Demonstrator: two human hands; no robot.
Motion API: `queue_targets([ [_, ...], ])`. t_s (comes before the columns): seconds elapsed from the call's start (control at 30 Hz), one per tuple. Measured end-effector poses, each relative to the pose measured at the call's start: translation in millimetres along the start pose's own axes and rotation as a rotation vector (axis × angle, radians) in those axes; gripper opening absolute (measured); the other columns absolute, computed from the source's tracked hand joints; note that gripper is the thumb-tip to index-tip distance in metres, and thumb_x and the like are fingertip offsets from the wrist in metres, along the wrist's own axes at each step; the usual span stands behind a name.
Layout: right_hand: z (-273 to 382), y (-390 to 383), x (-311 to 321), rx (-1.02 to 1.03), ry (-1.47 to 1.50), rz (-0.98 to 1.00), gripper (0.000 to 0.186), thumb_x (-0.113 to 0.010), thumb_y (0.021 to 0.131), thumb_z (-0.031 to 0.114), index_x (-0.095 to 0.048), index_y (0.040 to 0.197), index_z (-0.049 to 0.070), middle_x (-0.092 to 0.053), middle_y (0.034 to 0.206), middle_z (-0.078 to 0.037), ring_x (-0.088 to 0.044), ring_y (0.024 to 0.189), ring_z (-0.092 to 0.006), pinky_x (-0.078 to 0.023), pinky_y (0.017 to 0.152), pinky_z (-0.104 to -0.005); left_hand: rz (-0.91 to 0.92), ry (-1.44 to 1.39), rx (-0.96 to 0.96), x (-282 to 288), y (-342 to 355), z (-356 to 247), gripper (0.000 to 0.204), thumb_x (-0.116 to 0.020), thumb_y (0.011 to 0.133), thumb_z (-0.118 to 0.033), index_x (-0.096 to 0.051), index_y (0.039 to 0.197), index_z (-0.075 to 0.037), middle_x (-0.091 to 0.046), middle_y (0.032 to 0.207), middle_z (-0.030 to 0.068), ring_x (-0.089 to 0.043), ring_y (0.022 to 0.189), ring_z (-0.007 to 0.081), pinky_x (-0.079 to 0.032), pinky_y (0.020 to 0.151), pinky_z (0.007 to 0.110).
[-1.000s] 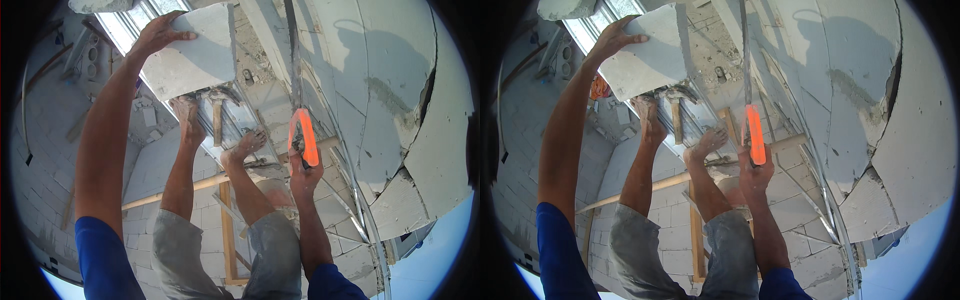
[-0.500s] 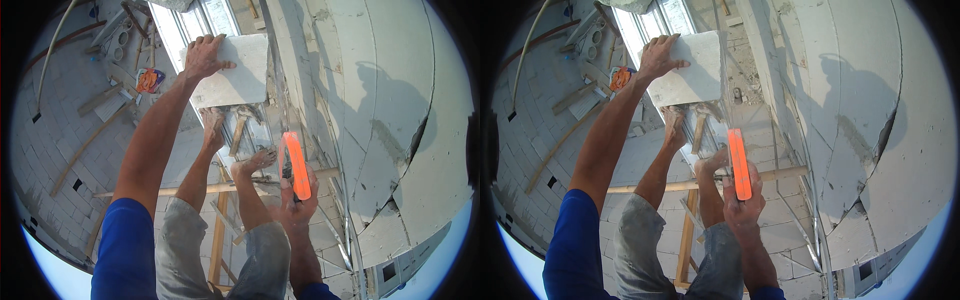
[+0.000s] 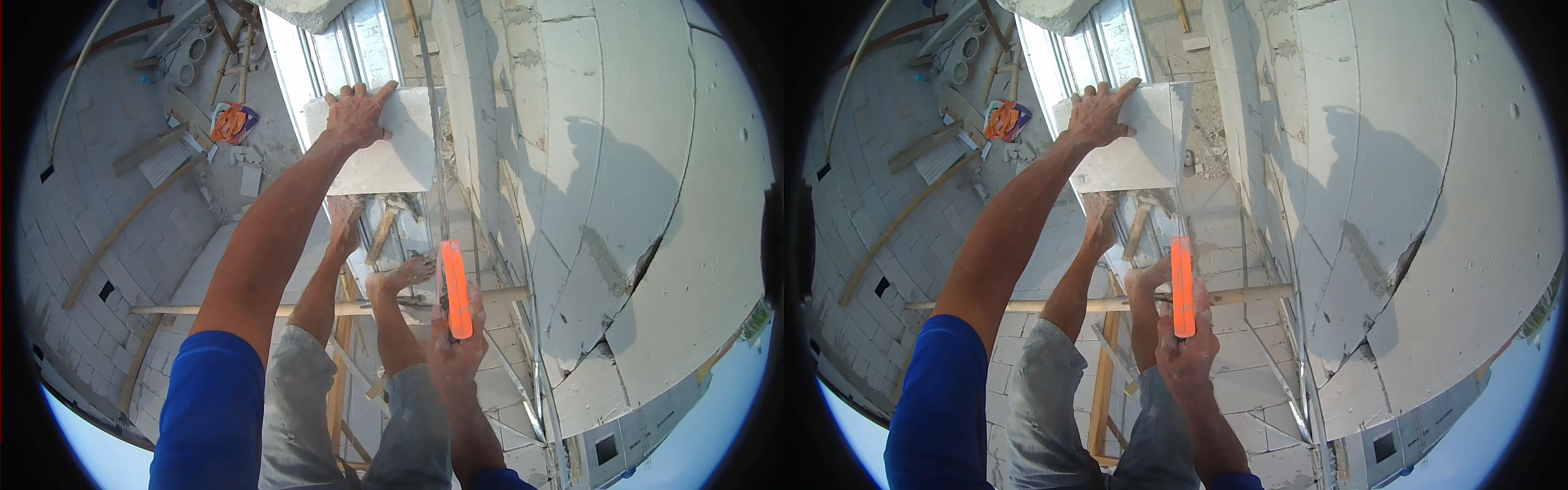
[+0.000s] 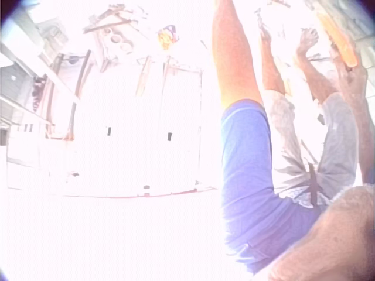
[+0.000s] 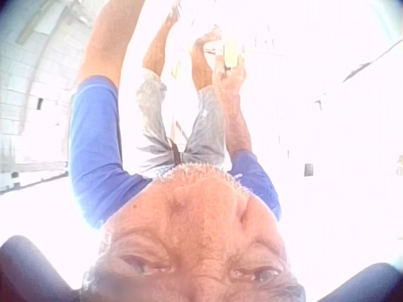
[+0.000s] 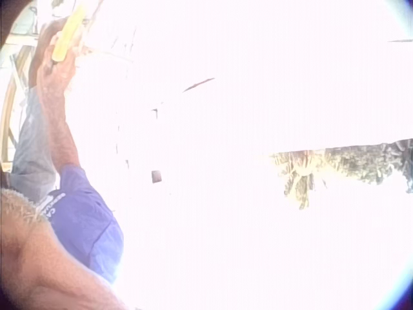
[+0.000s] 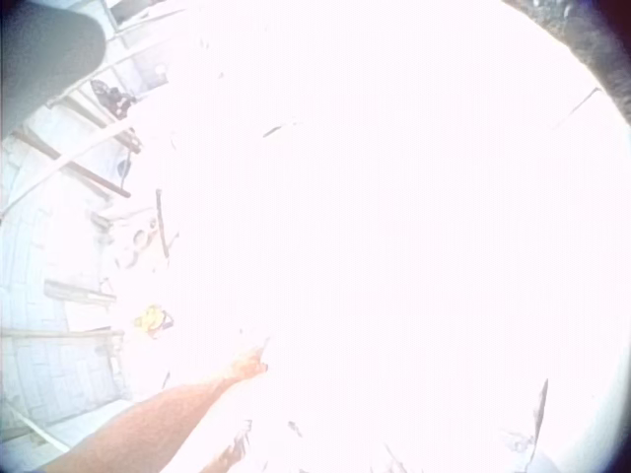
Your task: The person cuts a concrete block with a hand saw, applies mortar onto the block and structure using a trowel, and installs the block onto the wall by hand.
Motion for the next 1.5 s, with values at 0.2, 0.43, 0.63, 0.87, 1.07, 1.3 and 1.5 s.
queue_targets([
  [0.2,13,-4,3,-0.003,-0.097,0.07,0.05,-0.062,0.089,0.005,-0.04,0.132,-0.007,-0.062,0.104,-0.018,-0.066,0.08,-0.0216,-0.054,0.068,-0.0309,0.08,0.0,0.026,6,-1,-3,0.09,-0.084,0.068,-0.036,-0.034,0.142,-0.031,-0.052,0.123,0.0187,-0.048,0.121,0.0415,-0.032,0.102,0.066],
  [0.43,36,30,-10,0.116,-0.208,-0.039,0.049,-0.06,0.086,0.001,-0.043,0.132,-0.001,-0.064,0.097,-0.017,-0.067,0.077,-0.0228,-0.055,0.066,-0.0319,0.056,0.009,0.034,4,-1,-5,0.09,-0.084,0.067,-0.035,-0.035,0.142,-0.028,-0.051,0.123,0.0195,-0.047,0.122,0.0413,-0.029,0.102,0.066],
  [0.63,39,65,-20,-0.142,0.048,0.001,0.045,-0.057,0.087,0.004,-0.047,0.131,0.003,-0.065,0.088,-0.015,-0.066,0.077,-0.0222,-0.053,0.071,-0.0338,0.056,-0.005,0.049,6,-2,-4,0.089,-0.084,0.067,-0.035,-0.035,0.141,-0.029,-0.051,0.123,0.0196,-0.046,0.122,0.041,-0.03,0.102,0.065],
  [0.87,50,44,16,-0.043,-0.047,0.037,0.045,-0.055,0.084,-0.005,-0.047,0.128,-0.005,-0.064,0.084,-0.012,-0.062,0.065,-0.017,-0.053,0.062,-0.0298,0.102,0.012,-0.004,4,-2,-8,0.087,-0.083,0.069,-0.035,-0.035,0.141,-0.031,-0.049,0.124,0.02,-0.045,0.123,0.0403,-0.029,0.102,0.067],
  [1.07,34,59,6,-0.206,0.098,0.081,0.045,-0.055,0.084,0.0,-0.049,0.129,0.001,-0.063,0.088,-0.011,-0.06,0.073,-0.0153,-0.051,0.07,-0.0298,0.052,0.049,-0.025,-1,-5,-7,0.089,-0.083,0.069,-0.036,-0.033,0.142,-0.03,-0.048,0.125,0.0192,-0.046,0.122,0.0396,-0.028,0.103,0.067],
  [1.3,23,36,4,-0.263,0.091,-0.001,0.046,-0.055,0.084,-0.001,-0.05,0.129,0.002,-0.066,0.097,-0.014,-0.062,0.073,-0.0151,-0.052,0.069,-0.0306,0.043,0.006,-0.034,6,-4,-8,0.086,-0.083,0.068,-0.033,-0.037,0.14,-0.028,-0.051,0.122,0.0194,-0.045,0.122,0.0406,-0.028,0.103,0.067],
  [1.5,18,85,-3,-0.217,0.099,0.041,0.043,-0.054,0.085,0.003,-0.05,0.128,0.004,-0.065,0.087,-0.013,-0.061,0.071,-0.0176,-0.051,0.068,-0.0324,0.04,0.004,-0.046,0,-3,-9,0.087,-0.084,0.067,-0.03,-0.037,0.141,-0.023,-0.052,0.123,0.0192,-0.046,0.123,0.0406,-0.029,0.101,0.065],
])
Point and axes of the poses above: each hand's wrist, its own y-axis towards the middle knuckle, its own x-axis out of the back of the hand, z = x × y, the point moved 5 cm from there along y, towards the middle knuckle
